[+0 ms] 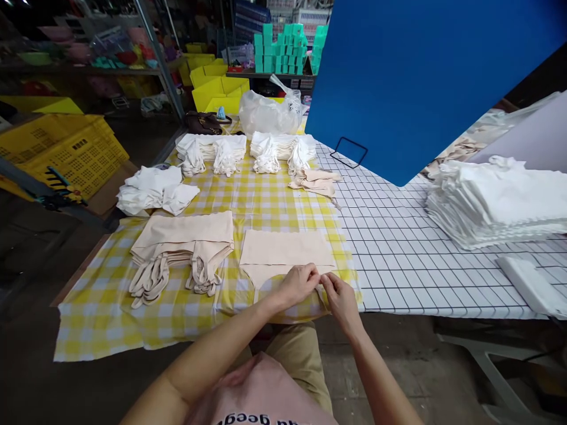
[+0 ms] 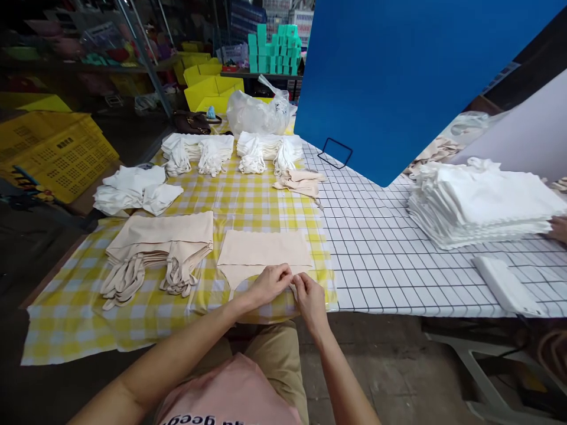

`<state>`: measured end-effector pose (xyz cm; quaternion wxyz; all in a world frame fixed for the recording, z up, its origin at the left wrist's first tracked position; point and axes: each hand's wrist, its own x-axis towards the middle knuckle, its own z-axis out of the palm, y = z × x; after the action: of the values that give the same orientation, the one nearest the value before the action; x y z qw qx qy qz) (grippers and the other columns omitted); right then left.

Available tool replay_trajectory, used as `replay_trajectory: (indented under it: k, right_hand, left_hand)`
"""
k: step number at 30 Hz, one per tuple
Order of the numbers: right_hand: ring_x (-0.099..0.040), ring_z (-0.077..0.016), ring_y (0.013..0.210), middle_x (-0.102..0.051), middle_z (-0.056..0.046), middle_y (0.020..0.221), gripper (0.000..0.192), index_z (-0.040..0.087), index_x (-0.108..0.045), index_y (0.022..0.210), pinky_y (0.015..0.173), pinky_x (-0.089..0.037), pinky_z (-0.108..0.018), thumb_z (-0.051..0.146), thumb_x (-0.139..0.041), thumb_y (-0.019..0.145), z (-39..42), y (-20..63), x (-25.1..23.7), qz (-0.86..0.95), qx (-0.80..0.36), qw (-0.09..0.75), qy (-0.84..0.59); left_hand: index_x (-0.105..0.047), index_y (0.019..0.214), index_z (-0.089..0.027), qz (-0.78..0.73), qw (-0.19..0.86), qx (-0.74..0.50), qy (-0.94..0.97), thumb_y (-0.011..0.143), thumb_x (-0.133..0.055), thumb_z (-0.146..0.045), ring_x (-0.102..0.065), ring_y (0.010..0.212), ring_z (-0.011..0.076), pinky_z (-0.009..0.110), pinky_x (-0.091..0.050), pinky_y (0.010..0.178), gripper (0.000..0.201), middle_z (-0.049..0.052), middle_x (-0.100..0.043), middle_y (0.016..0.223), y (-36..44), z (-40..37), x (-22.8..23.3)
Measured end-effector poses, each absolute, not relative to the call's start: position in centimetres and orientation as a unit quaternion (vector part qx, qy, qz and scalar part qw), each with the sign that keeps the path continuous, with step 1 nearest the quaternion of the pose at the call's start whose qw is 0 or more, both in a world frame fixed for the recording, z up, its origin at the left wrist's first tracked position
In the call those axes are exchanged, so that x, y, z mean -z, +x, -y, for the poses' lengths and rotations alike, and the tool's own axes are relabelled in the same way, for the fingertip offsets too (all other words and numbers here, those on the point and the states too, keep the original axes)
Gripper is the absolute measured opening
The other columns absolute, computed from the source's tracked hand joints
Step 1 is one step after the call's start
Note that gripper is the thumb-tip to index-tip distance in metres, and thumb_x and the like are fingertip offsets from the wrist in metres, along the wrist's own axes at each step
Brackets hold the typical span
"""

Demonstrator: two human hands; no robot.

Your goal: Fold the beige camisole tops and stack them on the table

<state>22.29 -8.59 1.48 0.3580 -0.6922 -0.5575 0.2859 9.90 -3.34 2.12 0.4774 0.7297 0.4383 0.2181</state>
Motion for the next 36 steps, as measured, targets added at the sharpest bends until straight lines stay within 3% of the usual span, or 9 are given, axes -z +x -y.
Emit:
replay_trajectory:
  k: [3, 6, 11, 14, 17, 20, 24, 29, 36]
  right_hand:
    - [-0.047, -0.0140, 0.052, -0.053, 0.000, 0.057, 0.030, 0.018, -0.057, 0.078, 0.050, -0.035, -0.024, 0.041, -0.039, 0.083, 8.8, 22.0, -0.8, 0.573, -0.292, 0.332, -0.690]
    - [-0.053, -0.0150, 0.056, -0.059, -0.001, 0.069, 0.026, 0.018, -0.054, 0.101, 0.055, -0.039, -0.025, 0.034, -0.042, 0.084, 9.1, 21.9, -0.3, 0.612, -0.264, 0.310, -0.678]
    - [-0.056, -0.0175, 0.072, -0.059, -0.006, 0.077, 0.021, 0.020, -0.058, 0.085, 0.065, -0.041, -0.026, 0.028, -0.039, 0.088, 8.7, 22.4, -0.1, 0.695, -0.179, 0.313, -0.623]
    - [-0.054, -0.0166, 0.068, -0.056, -0.005, 0.073, 0.024, 0.020, -0.059, 0.079, 0.063, -0.040, -0.026, 0.028, -0.039, 0.088, 7.7, 22.9, -0.1, 0.705, -0.159, 0.308, -0.619]
    - [-0.053, -0.0161, 0.066, -0.055, -0.005, 0.074, 0.023, 0.019, -0.059, 0.076, 0.061, -0.039, -0.026, 0.027, -0.041, 0.087, 6.3, 23.4, 0.0, 0.687, -0.165, 0.307, -0.638]
    - [-0.053, -0.0160, 0.066, -0.054, -0.004, 0.074, 0.021, 0.019, -0.058, 0.072, 0.061, -0.039, -0.026, 0.024, -0.042, 0.085, 4.8, 23.7, 0.1, 0.684, -0.176, 0.291, -0.646]
    - [-0.053, -0.0155, 0.068, -0.055, -0.004, 0.079, 0.020, 0.019, -0.056, 0.070, 0.062, -0.038, -0.025, 0.020, -0.042, 0.083, 3.3, 23.9, 0.4, 0.708, -0.174, 0.242, -0.641]
    - [-0.052, -0.0151, 0.064, -0.055, -0.003, 0.074, 0.023, 0.019, -0.056, 0.069, 0.058, -0.035, -0.025, 0.022, -0.041, 0.085, 2.6, 24.0, 0.6, 0.723, -0.152, 0.196, -0.645]
    - [-0.052, -0.0152, 0.063, -0.057, -0.004, 0.075, 0.023, 0.019, -0.058, 0.072, 0.054, -0.029, -0.025, 0.022, -0.041, 0.087, 2.3, 23.7, 0.3, 0.734, -0.128, 0.156, -0.648]
  left_hand:
    - [-0.043, 0.058, -0.017, -0.456, 0.586, -0.179, 0.645, 0.076, -0.044, -0.022, -0.039, 0.047, 0.0085, 0.020, -0.029, 0.048, 0.018, -0.006, -0.041, 0.046, 9.6, 3.2, -1.4]
    - [-0.036, 0.055, -0.018, -0.442, 0.654, -0.150, 0.595, 0.076, -0.038, -0.021, -0.035, 0.040, 0.0062, 0.019, -0.027, 0.043, 0.021, -0.007, -0.035, 0.044, 9.3, 2.9, -1.0]
    - [-0.037, 0.058, -0.018, -0.428, 0.671, -0.128, 0.592, 0.075, -0.038, -0.019, -0.032, 0.038, 0.0051, 0.018, -0.031, 0.041, 0.017, -0.008, -0.032, 0.048, 9.0, 2.1, -1.0]
    - [-0.041, 0.060, -0.017, -0.452, 0.629, -0.144, 0.616, 0.077, -0.039, -0.022, -0.039, 0.042, 0.0075, 0.020, -0.035, 0.045, 0.019, -0.006, -0.037, 0.051, 8.7, 1.3, -0.8]
    - [-0.052, 0.072, -0.016, -0.486, 0.553, -0.194, 0.648, 0.075, -0.047, -0.018, -0.051, 0.065, 0.0116, 0.024, -0.043, 0.064, 0.005, -0.001, -0.048, 0.068, 8.3, 0.1, -0.4]
    - [-0.059, 0.085, -0.017, -0.448, 0.406, -0.198, 0.771, 0.072, -0.056, -0.012, -0.050, 0.092, 0.0170, 0.029, -0.041, 0.085, 0.015, 0.003, -0.053, 0.090, 8.1, -1.0, 0.0]
    - [-0.062, 0.079, -0.016, -0.362, 0.197, -0.103, 0.905, 0.081, -0.053, -0.017, -0.050, 0.095, 0.0197, 0.031, -0.044, 0.083, 0.010, 0.006, -0.055, 0.093, 8.3, -1.7, 0.5]
    - [-0.063, 0.079, -0.015, -0.356, 0.177, -0.080, 0.914, 0.087, -0.042, -0.016, -0.052, 0.091, 0.0187, 0.029, -0.046, 0.078, 0.023, 0.008, -0.057, 0.089, 8.8, -2.1, 0.5]
    - [-0.066, 0.089, -0.018, -0.391, 0.212, -0.109, 0.889, 0.082, -0.049, -0.017, -0.054, 0.092, 0.0169, 0.026, -0.046, 0.078, 0.019, 0.004, -0.059, 0.093, 8.7, -2.9, 1.2]
